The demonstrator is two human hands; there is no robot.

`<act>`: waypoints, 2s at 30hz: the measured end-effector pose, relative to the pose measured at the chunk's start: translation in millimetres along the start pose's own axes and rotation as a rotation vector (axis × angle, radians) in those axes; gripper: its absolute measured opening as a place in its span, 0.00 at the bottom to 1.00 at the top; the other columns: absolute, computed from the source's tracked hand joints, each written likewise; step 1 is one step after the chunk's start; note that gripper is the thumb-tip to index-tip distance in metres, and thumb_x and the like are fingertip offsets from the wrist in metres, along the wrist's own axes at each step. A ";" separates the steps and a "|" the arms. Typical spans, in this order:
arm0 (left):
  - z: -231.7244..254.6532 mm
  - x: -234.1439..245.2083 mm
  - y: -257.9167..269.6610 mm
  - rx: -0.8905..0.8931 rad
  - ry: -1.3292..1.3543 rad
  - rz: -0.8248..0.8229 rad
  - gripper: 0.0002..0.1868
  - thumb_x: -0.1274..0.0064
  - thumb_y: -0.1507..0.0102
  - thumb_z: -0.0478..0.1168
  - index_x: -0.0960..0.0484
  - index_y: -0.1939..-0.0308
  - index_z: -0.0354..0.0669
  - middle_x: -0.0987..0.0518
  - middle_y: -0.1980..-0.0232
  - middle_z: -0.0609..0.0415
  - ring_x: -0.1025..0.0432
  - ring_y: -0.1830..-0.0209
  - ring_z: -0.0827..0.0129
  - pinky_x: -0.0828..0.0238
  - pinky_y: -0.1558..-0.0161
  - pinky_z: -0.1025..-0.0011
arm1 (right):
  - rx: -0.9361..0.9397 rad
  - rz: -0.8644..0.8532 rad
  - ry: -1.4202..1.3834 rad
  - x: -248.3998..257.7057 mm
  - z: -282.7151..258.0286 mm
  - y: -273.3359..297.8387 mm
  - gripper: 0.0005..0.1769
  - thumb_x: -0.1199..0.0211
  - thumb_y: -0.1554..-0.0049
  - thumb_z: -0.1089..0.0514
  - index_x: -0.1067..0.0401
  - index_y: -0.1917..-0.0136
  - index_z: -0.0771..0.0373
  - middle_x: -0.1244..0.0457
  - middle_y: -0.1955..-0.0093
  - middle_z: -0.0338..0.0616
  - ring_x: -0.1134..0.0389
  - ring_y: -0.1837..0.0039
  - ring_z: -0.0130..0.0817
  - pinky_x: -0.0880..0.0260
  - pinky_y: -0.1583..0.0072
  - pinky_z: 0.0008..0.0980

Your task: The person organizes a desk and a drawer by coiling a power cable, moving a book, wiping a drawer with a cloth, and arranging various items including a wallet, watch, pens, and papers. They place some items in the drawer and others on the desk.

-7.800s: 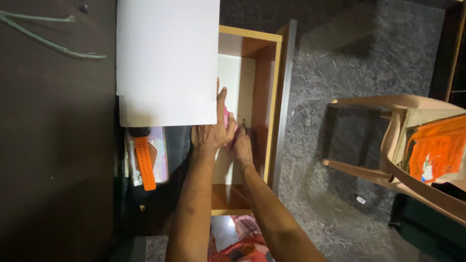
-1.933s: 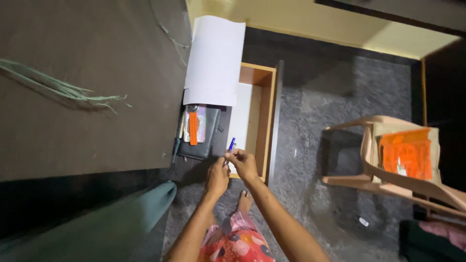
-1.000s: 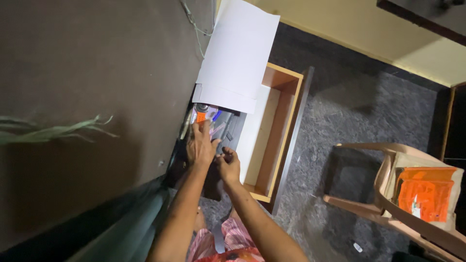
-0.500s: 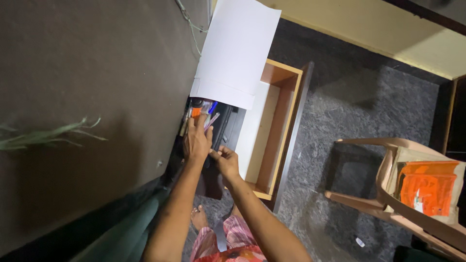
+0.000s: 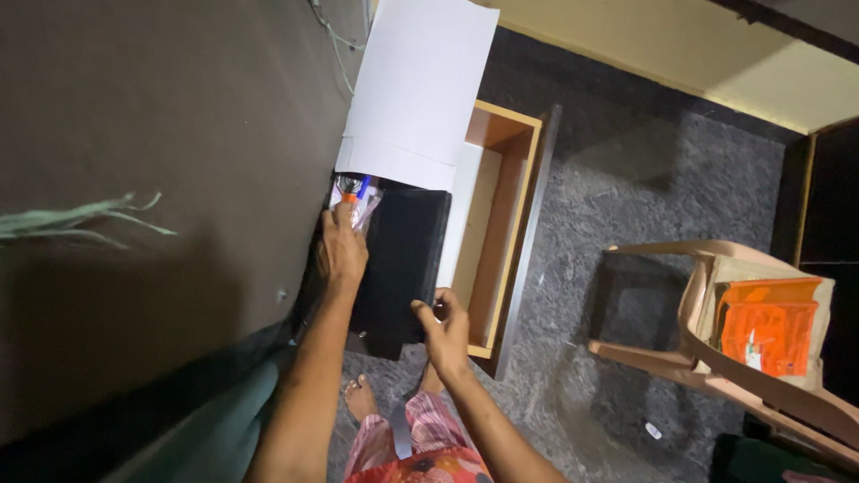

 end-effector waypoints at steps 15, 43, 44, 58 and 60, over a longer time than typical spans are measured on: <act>-1.2 -46.1 62.2 -0.110 0.138 -0.089 0.15 0.43 0.38 0.40 0.26 0.49 0.48 0.23 0.49 0.44 0.24 0.54 0.42 0.26 0.57 0.49 | 0.166 0.306 0.012 139.2 5.3 4.4 0.08 0.38 0.37 0.62 0.30 0.45 0.65 0.34 0.52 0.36 0.36 0.51 0.22 0.34 0.47 0.24; 18.8 -54.6 90.5 -0.267 -0.061 0.011 0.22 0.49 0.33 0.50 0.29 0.38 0.46 0.28 0.38 0.46 0.27 0.45 0.47 0.23 0.56 0.54 | 0.095 0.036 0.781 83.6 185.3 -128.2 0.26 0.30 0.48 0.58 0.27 0.37 0.65 0.30 0.45 0.59 0.28 0.43 0.47 0.29 0.43 0.40; 18.8 -56.0 89.7 -0.280 -0.080 0.034 0.19 0.50 0.31 0.47 0.28 0.38 0.47 0.28 0.37 0.49 0.28 0.41 0.47 0.24 0.52 0.54 | 0.086 0.059 0.741 81.5 169.5 -127.4 0.24 0.31 0.46 0.59 0.27 0.37 0.65 0.31 0.45 0.57 0.28 0.44 0.46 0.29 0.43 0.39; 21.6 -62.6 98.1 -0.437 -0.210 0.116 0.20 0.49 0.33 0.45 0.26 0.37 0.50 0.29 0.35 0.52 0.34 0.35 0.56 0.40 0.37 0.50 | -0.037 0.029 0.353 -5.3 27.8 -87.5 0.29 0.30 0.46 0.59 0.35 0.34 0.61 0.34 0.58 0.41 0.32 0.63 0.27 0.31 0.61 0.28; 19.0 -67.6 99.2 -0.441 -0.195 0.099 0.18 0.48 0.33 0.47 0.25 0.41 0.49 0.28 0.37 0.52 0.34 0.37 0.55 0.40 0.37 0.50 | 0.057 0.090 0.384 -8.2 14.9 -91.7 0.27 0.27 0.47 0.60 0.35 0.38 0.63 0.33 0.59 0.41 0.31 0.61 0.26 0.30 0.59 0.26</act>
Point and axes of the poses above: each hand's wrist, its own y-axis away from the middle knuckle, its own x-axis out of the back of the hand, z = x × y, the point moved 10 cm from there along -y, towards the middle knuckle
